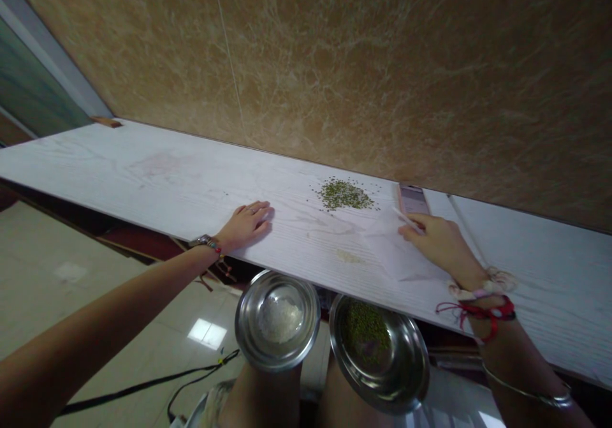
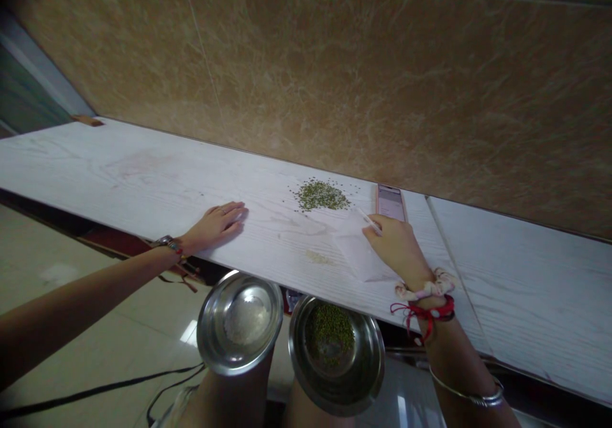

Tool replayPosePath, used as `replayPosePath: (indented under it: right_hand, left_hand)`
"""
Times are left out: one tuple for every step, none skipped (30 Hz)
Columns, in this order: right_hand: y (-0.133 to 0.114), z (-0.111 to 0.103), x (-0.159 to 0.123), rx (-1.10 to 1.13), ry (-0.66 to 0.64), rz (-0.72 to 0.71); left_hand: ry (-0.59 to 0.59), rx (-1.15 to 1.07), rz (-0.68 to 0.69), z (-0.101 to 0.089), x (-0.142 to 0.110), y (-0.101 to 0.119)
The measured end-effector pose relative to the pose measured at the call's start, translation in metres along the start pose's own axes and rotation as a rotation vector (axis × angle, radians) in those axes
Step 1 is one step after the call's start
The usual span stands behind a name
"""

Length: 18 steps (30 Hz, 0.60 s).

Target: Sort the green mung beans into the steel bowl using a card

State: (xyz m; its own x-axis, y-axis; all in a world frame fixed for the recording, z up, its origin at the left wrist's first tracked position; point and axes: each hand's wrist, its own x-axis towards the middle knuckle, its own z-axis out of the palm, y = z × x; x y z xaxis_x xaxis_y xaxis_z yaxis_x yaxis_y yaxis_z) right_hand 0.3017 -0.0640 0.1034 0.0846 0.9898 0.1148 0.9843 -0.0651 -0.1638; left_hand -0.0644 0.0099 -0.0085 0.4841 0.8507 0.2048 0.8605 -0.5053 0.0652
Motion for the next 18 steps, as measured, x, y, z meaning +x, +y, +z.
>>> replayPosePath:
  right_hand:
    - [0.000,0.001,0.000,0.013,0.002,-0.001]
    - [-0.001,0.001,0.000,0.022,0.004,-0.005]
    - [-0.002,0.001,0.000,0.026,0.005,-0.012]
    - [-0.002,0.002,0.000,0.023,0.007,-0.022]
    - [-0.002,0.003,0.000,0.013,0.015,-0.036]
    - [-0.002,0.004,0.001,-0.001,0.032,-0.056]
    - [-0.001,0.005,0.001,-0.019,0.054,-0.080]
    - [0.000,0.007,0.002,-0.037,0.080,-0.102]
    - [0.002,0.010,0.002,-0.053,0.104,-0.123]
    - [0.003,0.012,0.002,-0.067,0.125,-0.139]
    - [0.004,0.015,0.002,-0.079,0.140,-0.148]
    - [0.006,0.018,0.002,-0.088,0.153,-0.156]
    - [0.007,0.021,0.001,-0.092,0.167,-0.167]
    - [0.008,0.024,0.001,-0.092,0.184,-0.182]
    - [0.009,0.026,0.001,-0.089,0.201,-0.200]
    - [0.011,0.028,0.000,-0.085,0.215,-0.216]
    - [0.012,0.030,0.001,-0.083,0.223,-0.229]
    - [0.014,0.031,0.001,-0.083,0.225,-0.234]
  left_hand:
    - [0.002,0.000,-0.004,0.000,0.000,0.001]
    - [0.004,0.002,-0.009,0.000,0.000,0.001]
    - [0.004,0.003,-0.006,-0.001,0.000,0.002]
    - [0.003,0.005,0.008,-0.002,0.000,0.002]
    - [-0.002,0.006,0.040,-0.002,-0.001,0.002]
    - [-0.011,0.003,0.090,-0.003,-0.001,0.002]
    - [-0.023,-0.003,0.154,-0.005,-0.001,0.003]
    - [-0.037,-0.015,0.225,-0.006,-0.001,0.003]
    - [-0.046,-0.030,0.289,-0.007,-0.001,0.003]
    - [-0.049,-0.043,0.337,-0.007,-0.001,0.004]
    - [-0.048,-0.054,0.370,-0.008,0.000,0.004]
    - [-0.042,-0.062,0.388,-0.008,0.000,0.004]
    - [-0.033,-0.065,0.394,-0.008,0.001,0.004]
    - [-0.023,-0.066,0.394,-0.007,0.001,0.004]
    - [-0.013,-0.067,0.391,-0.007,0.001,0.004]
    - [-0.003,-0.068,0.388,-0.006,0.001,0.004]
    - [0.006,-0.069,0.386,-0.006,0.001,0.004]
    - [0.014,-0.070,0.386,-0.005,0.001,0.004]
